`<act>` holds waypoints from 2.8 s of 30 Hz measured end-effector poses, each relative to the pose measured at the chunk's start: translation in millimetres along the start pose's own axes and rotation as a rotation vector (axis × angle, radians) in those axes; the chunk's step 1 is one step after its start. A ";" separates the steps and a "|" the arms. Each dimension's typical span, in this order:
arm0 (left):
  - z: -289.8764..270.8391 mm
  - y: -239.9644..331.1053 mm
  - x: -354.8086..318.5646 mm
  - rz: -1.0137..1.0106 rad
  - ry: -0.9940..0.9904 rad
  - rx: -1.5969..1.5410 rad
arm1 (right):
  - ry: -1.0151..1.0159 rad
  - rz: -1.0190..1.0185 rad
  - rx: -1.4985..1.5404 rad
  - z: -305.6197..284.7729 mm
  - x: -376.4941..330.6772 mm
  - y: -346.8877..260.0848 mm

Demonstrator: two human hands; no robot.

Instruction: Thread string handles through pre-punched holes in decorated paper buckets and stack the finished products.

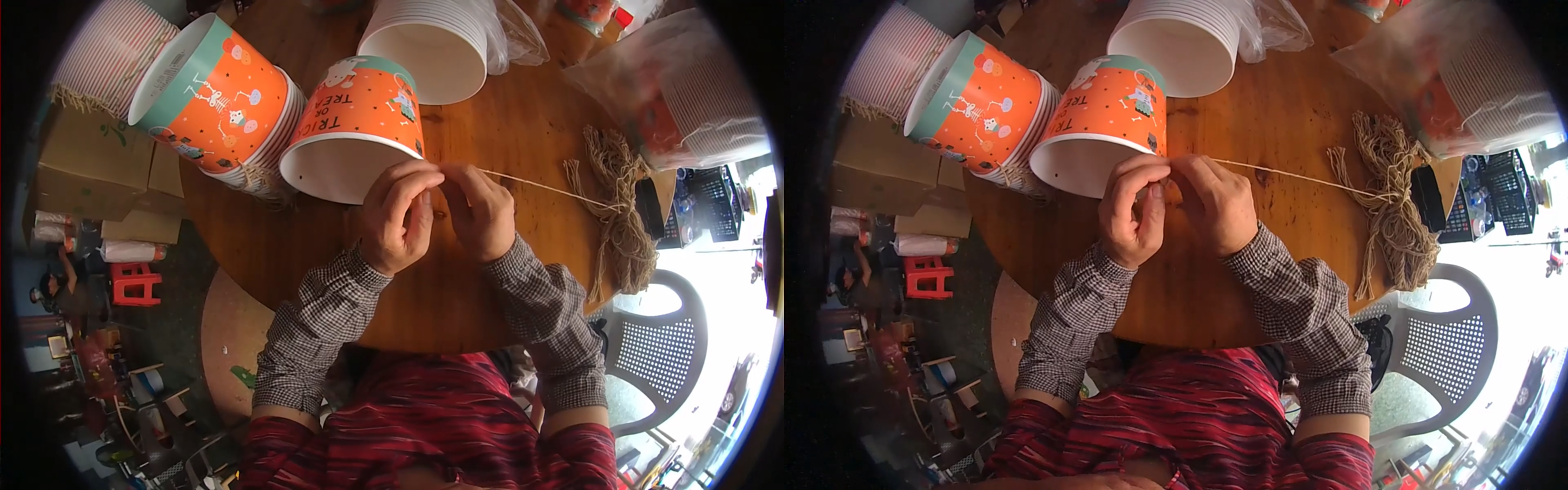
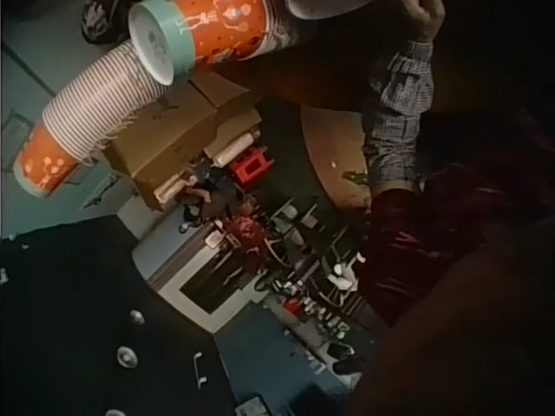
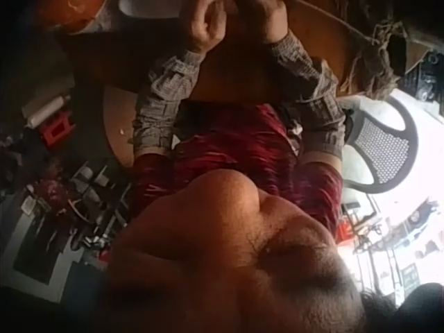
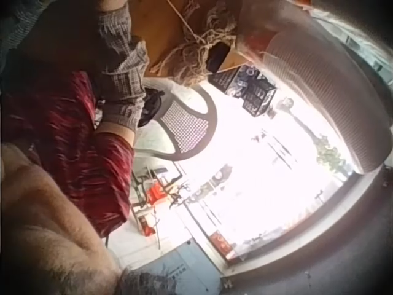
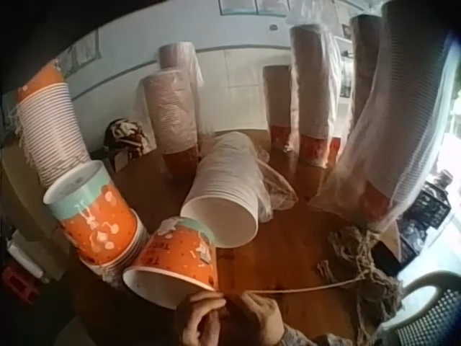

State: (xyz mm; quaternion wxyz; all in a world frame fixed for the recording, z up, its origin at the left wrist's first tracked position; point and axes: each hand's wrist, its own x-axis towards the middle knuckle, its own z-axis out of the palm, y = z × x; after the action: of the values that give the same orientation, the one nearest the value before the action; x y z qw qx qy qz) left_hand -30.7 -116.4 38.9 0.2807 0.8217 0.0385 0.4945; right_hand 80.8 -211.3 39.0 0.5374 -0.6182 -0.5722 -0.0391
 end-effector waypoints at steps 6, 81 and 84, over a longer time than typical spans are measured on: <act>2.9 -7.1 1.3 0.056 -0.068 0.170 | 0.037 0.087 0.038 -1.1 0.7 -1.8; -48.7 161.8 23.4 -0.728 -0.430 -0.531 | -0.264 0.195 -0.137 -167.1 -74.8 -137.1; -47.2 162.3 20.5 -0.733 -0.448 -0.529 | -0.346 0.158 -0.041 -171.3 -78.5 -141.6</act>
State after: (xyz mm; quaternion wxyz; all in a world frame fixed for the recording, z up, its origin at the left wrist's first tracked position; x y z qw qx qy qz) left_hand -94.4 -225.8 152.8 0.6357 0.7409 0.1369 0.1680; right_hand 44.9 -418.0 146.4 0.4199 -0.6695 -0.6047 0.0986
